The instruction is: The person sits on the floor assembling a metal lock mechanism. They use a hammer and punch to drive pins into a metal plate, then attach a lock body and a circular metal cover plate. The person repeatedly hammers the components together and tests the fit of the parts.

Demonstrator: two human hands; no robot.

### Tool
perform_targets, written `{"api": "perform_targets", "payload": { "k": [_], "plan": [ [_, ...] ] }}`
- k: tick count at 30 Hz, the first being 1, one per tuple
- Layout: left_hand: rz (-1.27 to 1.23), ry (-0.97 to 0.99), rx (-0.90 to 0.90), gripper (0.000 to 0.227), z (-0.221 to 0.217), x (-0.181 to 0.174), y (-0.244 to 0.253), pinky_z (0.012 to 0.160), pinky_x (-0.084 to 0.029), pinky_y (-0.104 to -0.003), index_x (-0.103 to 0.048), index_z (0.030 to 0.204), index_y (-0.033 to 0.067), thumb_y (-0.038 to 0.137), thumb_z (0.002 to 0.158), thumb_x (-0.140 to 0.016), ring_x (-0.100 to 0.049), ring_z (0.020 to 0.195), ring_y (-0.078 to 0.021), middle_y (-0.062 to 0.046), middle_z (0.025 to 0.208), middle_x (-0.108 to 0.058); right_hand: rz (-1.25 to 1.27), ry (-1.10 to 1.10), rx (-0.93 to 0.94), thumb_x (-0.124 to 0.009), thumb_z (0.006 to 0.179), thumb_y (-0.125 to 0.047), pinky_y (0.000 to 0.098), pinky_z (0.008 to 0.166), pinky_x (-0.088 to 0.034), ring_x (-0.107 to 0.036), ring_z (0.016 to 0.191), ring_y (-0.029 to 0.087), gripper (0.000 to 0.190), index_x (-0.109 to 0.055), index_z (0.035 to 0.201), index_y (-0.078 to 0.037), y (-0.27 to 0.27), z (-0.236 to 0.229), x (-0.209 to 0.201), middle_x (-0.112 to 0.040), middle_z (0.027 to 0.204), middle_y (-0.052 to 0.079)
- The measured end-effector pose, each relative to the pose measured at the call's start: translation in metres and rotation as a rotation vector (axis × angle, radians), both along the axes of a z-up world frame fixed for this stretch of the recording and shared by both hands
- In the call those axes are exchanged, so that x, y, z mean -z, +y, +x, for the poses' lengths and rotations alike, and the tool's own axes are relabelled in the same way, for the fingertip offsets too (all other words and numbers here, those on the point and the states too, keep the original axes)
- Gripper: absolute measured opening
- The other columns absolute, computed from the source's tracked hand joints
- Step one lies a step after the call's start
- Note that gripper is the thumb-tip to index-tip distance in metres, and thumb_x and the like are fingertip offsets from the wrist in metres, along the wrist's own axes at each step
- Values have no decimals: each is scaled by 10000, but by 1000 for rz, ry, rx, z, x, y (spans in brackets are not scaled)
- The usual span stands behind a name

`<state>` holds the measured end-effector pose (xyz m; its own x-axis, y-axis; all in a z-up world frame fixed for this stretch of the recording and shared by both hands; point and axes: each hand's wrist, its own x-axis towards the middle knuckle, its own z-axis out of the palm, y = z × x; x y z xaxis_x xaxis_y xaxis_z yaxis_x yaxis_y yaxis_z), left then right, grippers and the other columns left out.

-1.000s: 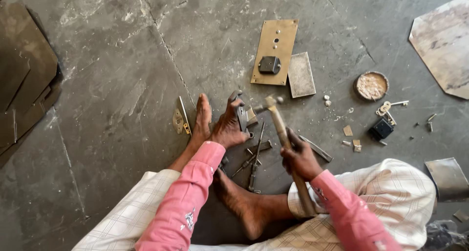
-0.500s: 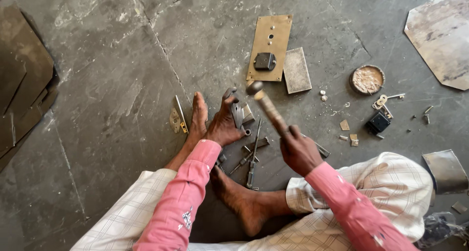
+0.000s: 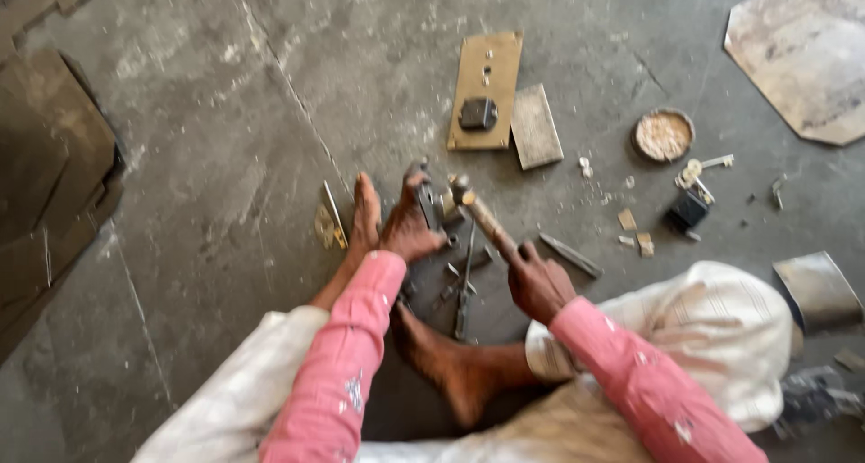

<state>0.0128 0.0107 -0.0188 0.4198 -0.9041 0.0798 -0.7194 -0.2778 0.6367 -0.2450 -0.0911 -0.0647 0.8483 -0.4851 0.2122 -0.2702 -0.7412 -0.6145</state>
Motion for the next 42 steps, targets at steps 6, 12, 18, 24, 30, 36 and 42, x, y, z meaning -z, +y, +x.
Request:
{"api": "perform_targets", "payload": {
  "k": [6, 12, 18, 24, 30, 36, 42],
  "plan": [
    [-372, 381, -284, 962, -17, 21, 5, 999, -507, -398, -335, 1456, 90, -32, 624, -803, -590, 1181, -328, -191, 1330, -555, 1233, -5, 335, -656, 880, -59, 528, 544, -487, -615, 617, 475, 769, -364, 1573, -215, -34, -3, 30, -641, 989, 289],
    [-594, 776, -357, 508, -65, -3, 49, 998, -515, -311, -530, 1413, -22, 13, 928, -677, -650, 1101, -208, -104, 1262, -688, 378, -13, 310, -759, 820, -131, 496, 837, -546, -679, 969, 468, 652, -536, 1432, -102, -49, 4, 83, -693, 1077, 268],
    [-733, 656, -447, 458, -50, -138, 34, 852, -563, -293, -577, 1374, 51, 40, 924, -663, -688, 988, -141, -43, 1169, -716, 295, -11, 324, -818, 709, -145, 476, 919, -555, -698, 1060, 433, 679, -636, 1364, -139, -72, 33, 68, -722, 1126, 251],
    [-847, 486, -209, 297, -44, -199, 51, 856, -568, -283, -652, 1253, 4, -22, 959, -685, -672, 940, -131, -49, 1093, -730, 374, 159, 392, -880, 680, -162, 485, 880, -549, -686, 1031, 433, 657, -651, 1284, -44, -96, 58, 58, -710, 1087, 263],
    [-1047, 898, -734, 257, -35, -151, 17, 744, -579, -330, -688, 1143, -18, -47, 890, -657, -700, 850, -192, -89, 1011, -741, 298, 165, 475, -764, 846, -160, 512, 862, -574, -698, 1033, 471, 366, -660, 1154, 7, -69, 77, 83, -716, 1084, 302],
    [-1090, 1344, -770, 266, 15, -85, -16, 805, -564, -401, -658, 1186, 62, 70, 921, -633, -677, 966, -222, -69, 1102, -699, 304, -129, 456, -864, 683, -192, 524, 852, -538, -665, 978, 471, 615, -579, 1189, 10, -42, 68, 103, -690, 1031, 283],
    [-1200, 1409, -616, 389, 115, -35, 74, 990, -547, -467, -646, 1304, 33, 216, 963, -604, -675, 1136, -289, -125, 1275, -692, 214, 48, 489, -887, 757, -283, 514, 965, -488, -550, 1169, 462, 581, -621, 1219, -50, -35, 63, 74, -582, 1259, 275]
  ]
}}
